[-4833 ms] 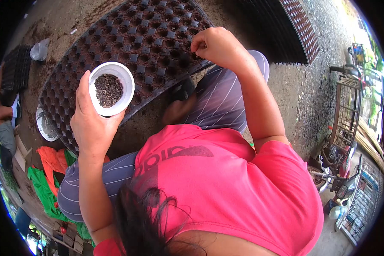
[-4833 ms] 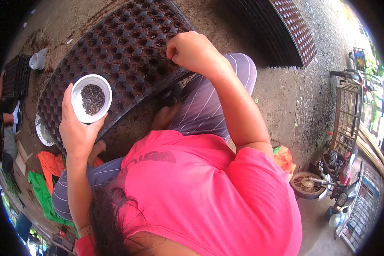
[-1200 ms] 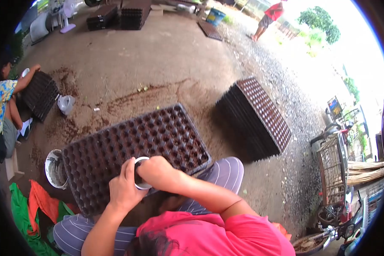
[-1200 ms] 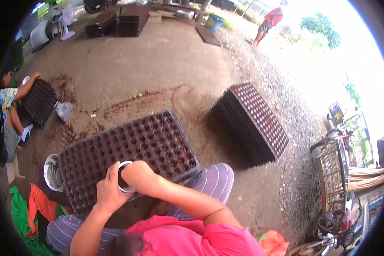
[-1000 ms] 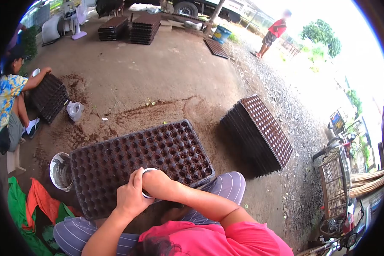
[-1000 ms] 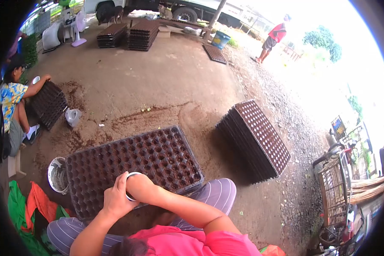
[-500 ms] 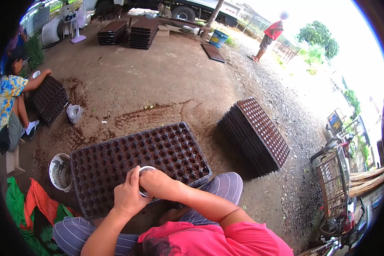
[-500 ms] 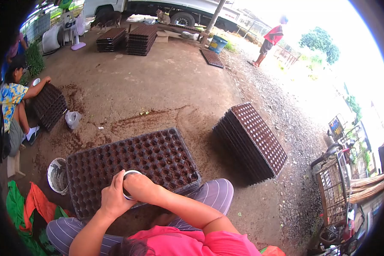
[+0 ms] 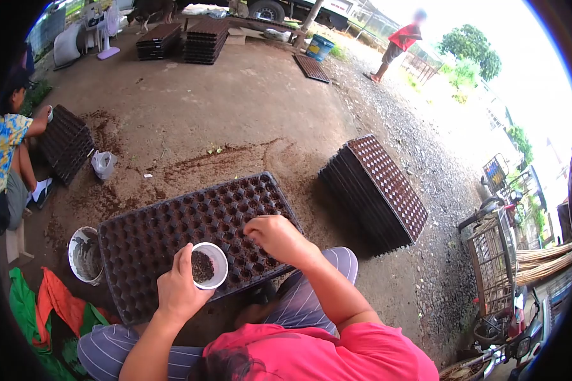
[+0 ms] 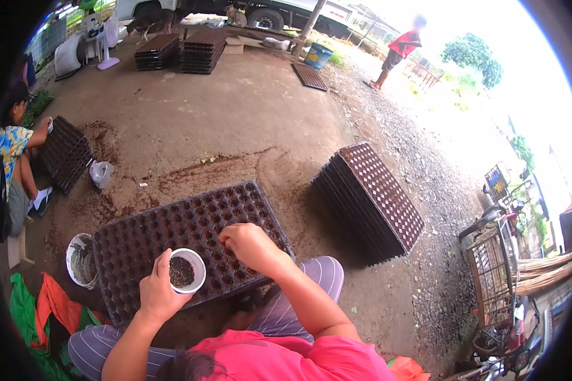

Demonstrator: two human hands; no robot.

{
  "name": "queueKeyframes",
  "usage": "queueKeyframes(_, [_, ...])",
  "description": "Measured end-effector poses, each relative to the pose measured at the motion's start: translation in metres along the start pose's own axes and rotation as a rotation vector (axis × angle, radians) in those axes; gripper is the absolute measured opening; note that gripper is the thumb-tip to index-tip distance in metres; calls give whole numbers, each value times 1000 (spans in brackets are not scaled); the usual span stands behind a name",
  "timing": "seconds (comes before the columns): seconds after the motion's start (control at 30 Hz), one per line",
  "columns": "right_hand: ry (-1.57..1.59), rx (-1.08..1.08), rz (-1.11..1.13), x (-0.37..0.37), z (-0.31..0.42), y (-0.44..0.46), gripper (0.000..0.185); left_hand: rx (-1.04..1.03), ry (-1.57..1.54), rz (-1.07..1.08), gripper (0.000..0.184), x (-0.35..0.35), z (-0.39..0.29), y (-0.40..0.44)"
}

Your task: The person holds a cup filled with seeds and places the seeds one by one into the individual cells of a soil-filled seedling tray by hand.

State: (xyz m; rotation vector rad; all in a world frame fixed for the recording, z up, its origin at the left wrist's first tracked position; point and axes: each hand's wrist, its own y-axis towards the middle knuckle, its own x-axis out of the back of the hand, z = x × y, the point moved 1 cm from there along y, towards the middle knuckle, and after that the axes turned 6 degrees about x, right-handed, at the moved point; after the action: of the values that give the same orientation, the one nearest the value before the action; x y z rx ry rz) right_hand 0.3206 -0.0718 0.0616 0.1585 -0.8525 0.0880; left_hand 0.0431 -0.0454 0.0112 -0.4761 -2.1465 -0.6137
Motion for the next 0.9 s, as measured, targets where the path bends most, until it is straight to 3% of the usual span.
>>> queueKeyframes(0.1, [-57,55,-92,9,-17,-10,16,14,12,12,104,1,0,1])
queueKeyframes(0.17, [-47,-120,-60,17,-11,-16,16,19,-2,19,104,1,0,1])
queueKeyframes(0.37, [-59,-73,-179,13,-38,-21,16,-11,-26,1,103,2,-3,7])
queueKeyframes(0.47, [-207,-9,-251,22,-45,-21,14,-13,-38,-43,99,-1,-3,10])
queueKeyframes(0.5, [-108,-173,-246,26,-36,-22,14,-24,-41,-67,98,0,-5,12])
queueKeyframes(0.53, [-115,-140,-317,19,-45,-23,13,-16,-30,-52,99,-3,-2,10])
queueKeyframes(0.9, [-166,-182,97,-29,-71,-29,20,46,-7,29,99,-20,6,-4])
